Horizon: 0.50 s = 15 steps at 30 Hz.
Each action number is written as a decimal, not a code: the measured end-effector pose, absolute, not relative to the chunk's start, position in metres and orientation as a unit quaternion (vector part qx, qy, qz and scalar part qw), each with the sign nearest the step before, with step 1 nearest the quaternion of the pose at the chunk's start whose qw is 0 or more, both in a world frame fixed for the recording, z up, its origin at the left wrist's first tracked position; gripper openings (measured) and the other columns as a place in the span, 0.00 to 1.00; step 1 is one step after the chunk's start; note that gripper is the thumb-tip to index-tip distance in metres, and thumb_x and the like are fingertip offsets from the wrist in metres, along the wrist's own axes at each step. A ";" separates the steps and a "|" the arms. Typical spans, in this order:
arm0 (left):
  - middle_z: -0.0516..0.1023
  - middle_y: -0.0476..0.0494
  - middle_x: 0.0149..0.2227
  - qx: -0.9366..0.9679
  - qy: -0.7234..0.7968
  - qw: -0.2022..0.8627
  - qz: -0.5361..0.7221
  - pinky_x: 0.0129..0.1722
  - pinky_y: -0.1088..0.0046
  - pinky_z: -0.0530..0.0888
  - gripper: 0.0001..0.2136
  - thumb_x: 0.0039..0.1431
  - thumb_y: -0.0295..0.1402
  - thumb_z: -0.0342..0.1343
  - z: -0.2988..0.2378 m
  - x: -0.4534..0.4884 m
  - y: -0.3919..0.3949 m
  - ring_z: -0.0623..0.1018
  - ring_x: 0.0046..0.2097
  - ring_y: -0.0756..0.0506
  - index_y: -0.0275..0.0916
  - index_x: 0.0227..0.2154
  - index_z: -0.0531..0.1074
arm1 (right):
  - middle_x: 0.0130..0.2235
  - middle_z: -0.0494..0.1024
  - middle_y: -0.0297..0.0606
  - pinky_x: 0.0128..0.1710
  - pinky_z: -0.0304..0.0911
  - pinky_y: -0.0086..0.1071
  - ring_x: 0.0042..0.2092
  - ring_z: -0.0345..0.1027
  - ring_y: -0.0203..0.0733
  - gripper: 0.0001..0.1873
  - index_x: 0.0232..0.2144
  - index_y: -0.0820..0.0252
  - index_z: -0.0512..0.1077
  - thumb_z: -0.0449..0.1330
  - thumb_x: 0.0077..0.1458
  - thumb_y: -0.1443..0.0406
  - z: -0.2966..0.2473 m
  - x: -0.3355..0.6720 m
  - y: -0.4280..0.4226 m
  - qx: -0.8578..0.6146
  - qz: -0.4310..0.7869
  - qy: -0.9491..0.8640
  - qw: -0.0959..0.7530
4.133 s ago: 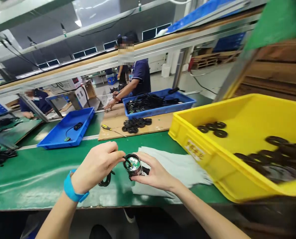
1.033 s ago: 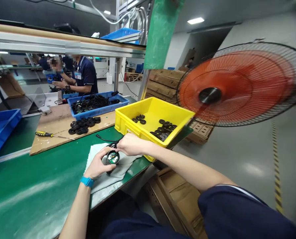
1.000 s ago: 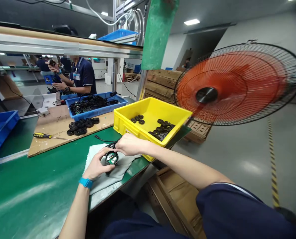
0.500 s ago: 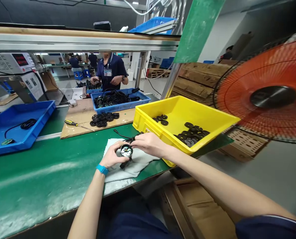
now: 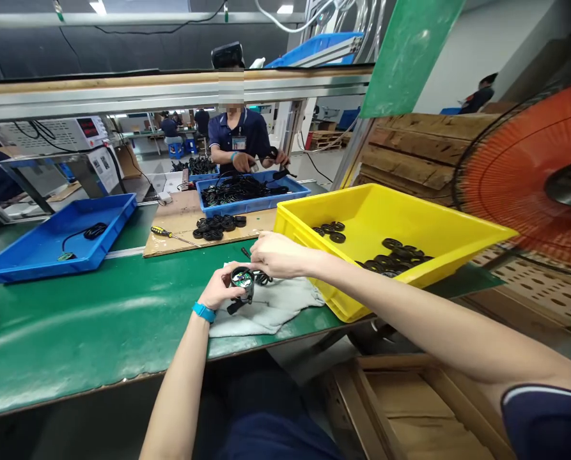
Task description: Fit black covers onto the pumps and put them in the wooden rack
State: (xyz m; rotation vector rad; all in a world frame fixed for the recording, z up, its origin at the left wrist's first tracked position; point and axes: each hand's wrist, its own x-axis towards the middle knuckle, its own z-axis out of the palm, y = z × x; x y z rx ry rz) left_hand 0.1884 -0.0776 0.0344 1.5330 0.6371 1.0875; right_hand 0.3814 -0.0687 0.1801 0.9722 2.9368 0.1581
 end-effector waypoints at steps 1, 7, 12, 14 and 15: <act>0.77 0.39 0.47 0.625 0.271 0.558 0.475 0.52 0.63 0.69 0.33 0.37 0.47 0.72 0.033 0.186 -0.078 0.75 0.51 0.36 0.37 0.47 0.77 | 0.30 0.81 0.43 0.36 0.54 0.34 0.32 0.70 0.42 0.18 0.27 0.62 0.80 0.56 0.65 0.62 0.184 0.376 -0.066 0.326 0.025 0.945 0.018; 0.78 0.39 0.41 0.551 0.290 0.564 0.542 0.42 0.65 0.74 0.36 0.35 0.52 0.70 0.035 0.173 -0.079 0.78 0.42 0.39 0.36 0.46 0.74 | 0.33 0.81 0.39 0.35 0.59 0.31 0.36 0.72 0.42 0.09 0.34 0.58 0.82 0.63 0.60 0.60 0.167 0.356 -0.058 0.416 -0.103 0.887 -0.172; 0.79 0.42 0.35 0.487 0.275 0.592 0.580 0.33 0.66 0.76 0.31 0.42 0.50 0.65 0.033 0.168 -0.078 0.79 0.34 0.41 0.37 0.48 0.70 | 0.36 0.80 0.45 0.40 0.64 0.37 0.38 0.72 0.45 0.15 0.46 0.59 0.79 0.56 0.66 0.59 0.118 0.354 -0.061 0.403 0.013 0.819 -0.409; 0.78 0.42 0.36 0.471 0.272 0.574 0.611 0.34 0.65 0.77 0.29 0.46 0.52 0.62 0.030 0.167 -0.078 0.79 0.36 0.41 0.38 0.49 0.70 | 0.38 0.80 0.45 0.42 0.66 0.40 0.39 0.72 0.46 0.16 0.49 0.57 0.77 0.53 0.67 0.60 0.097 0.357 -0.058 0.404 0.011 0.789 -0.462; 0.78 0.42 0.37 0.466 0.274 0.563 0.625 0.35 0.64 0.78 0.29 0.48 0.52 0.60 0.029 0.166 -0.079 0.79 0.37 0.41 0.40 0.49 0.70 | 0.38 0.80 0.45 0.43 0.66 0.41 0.39 0.72 0.47 0.16 0.50 0.56 0.77 0.53 0.66 0.61 0.087 0.359 -0.056 0.422 -0.005 0.765 -0.486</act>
